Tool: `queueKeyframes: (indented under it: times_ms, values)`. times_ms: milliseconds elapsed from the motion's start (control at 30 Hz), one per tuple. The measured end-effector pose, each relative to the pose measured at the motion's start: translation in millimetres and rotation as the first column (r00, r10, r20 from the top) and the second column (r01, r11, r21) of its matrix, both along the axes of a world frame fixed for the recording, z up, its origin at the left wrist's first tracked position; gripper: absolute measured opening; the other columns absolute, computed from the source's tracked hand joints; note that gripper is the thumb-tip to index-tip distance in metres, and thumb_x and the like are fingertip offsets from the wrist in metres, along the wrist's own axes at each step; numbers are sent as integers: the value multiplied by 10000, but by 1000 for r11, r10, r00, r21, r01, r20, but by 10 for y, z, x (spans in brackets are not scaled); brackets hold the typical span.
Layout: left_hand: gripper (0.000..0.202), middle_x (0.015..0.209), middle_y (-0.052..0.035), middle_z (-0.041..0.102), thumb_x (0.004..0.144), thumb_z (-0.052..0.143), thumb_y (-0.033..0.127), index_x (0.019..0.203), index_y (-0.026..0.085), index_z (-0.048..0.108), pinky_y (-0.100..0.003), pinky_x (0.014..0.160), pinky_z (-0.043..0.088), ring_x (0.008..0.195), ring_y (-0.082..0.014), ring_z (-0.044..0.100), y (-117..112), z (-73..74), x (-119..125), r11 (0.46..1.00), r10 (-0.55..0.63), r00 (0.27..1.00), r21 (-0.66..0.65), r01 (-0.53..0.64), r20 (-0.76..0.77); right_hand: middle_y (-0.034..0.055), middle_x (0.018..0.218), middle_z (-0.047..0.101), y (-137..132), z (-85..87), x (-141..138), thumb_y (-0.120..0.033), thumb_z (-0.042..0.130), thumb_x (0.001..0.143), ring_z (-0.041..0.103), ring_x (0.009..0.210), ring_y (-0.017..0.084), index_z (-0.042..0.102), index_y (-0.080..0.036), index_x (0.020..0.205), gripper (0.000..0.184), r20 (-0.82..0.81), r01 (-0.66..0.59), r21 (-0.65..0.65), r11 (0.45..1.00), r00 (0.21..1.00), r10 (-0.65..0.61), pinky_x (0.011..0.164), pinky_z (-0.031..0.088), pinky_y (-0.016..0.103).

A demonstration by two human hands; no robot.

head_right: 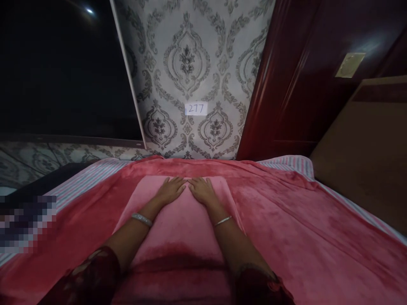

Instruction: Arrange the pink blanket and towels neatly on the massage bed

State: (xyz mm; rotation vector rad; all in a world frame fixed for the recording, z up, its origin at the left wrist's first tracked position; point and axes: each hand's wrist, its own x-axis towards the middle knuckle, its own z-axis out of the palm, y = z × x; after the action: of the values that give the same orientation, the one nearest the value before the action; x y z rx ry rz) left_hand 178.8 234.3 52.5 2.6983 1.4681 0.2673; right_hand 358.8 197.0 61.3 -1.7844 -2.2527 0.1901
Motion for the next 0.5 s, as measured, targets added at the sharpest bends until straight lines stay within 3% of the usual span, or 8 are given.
queueKeyframes:
  times_ms: [133,233,300,367,500]
  values:
    - [508,1559,-37,440,1007,278,448,1459,303,458,-506,1218,185,1464,-212,338,17,33,-3,999,39,999,-5,-39,-11,39,1489,522,55,33,99,-389,292,1034,425,1378,205,565,-302,1400,465,-2,85,-15,996,996,-85,1177,208,481]
    - [541,1530,-81,475,992,272,497,1416,266,517,-587,1199,160,1449,-269,360,79,112,-116,985,168,986,-21,-169,-22,69,1434,575,79,46,303,-417,304,1024,442,1360,274,624,-277,1339,470,12,237,-24,971,971,-237,1163,167,584]
    - [565,1483,-123,523,980,266,515,1360,232,574,-658,1167,157,1420,-321,398,152,172,-279,956,288,957,-48,-289,-30,89,1424,581,90,32,474,-413,306,1017,457,1350,306,637,-248,1329,484,14,336,-43,941,942,-336,1140,223,596]
    - [586,1462,-152,538,970,264,524,1337,211,597,-668,1148,195,1399,-351,424,236,212,-491,915,393,919,-80,-395,-32,93,1426,579,103,5,631,-407,304,1012,506,1317,293,637,-232,1336,496,5,397,-71,915,917,-398,1103,335,513]
    - [616,1463,-140,541,973,241,523,1385,199,563,-504,1141,323,1364,-304,483,384,188,-868,869,484,875,-121,-481,-5,98,1382,616,142,-62,804,-378,309,1001,587,1241,242,623,-212,1361,507,-31,433,-96,896,898,-438,1008,445,356]
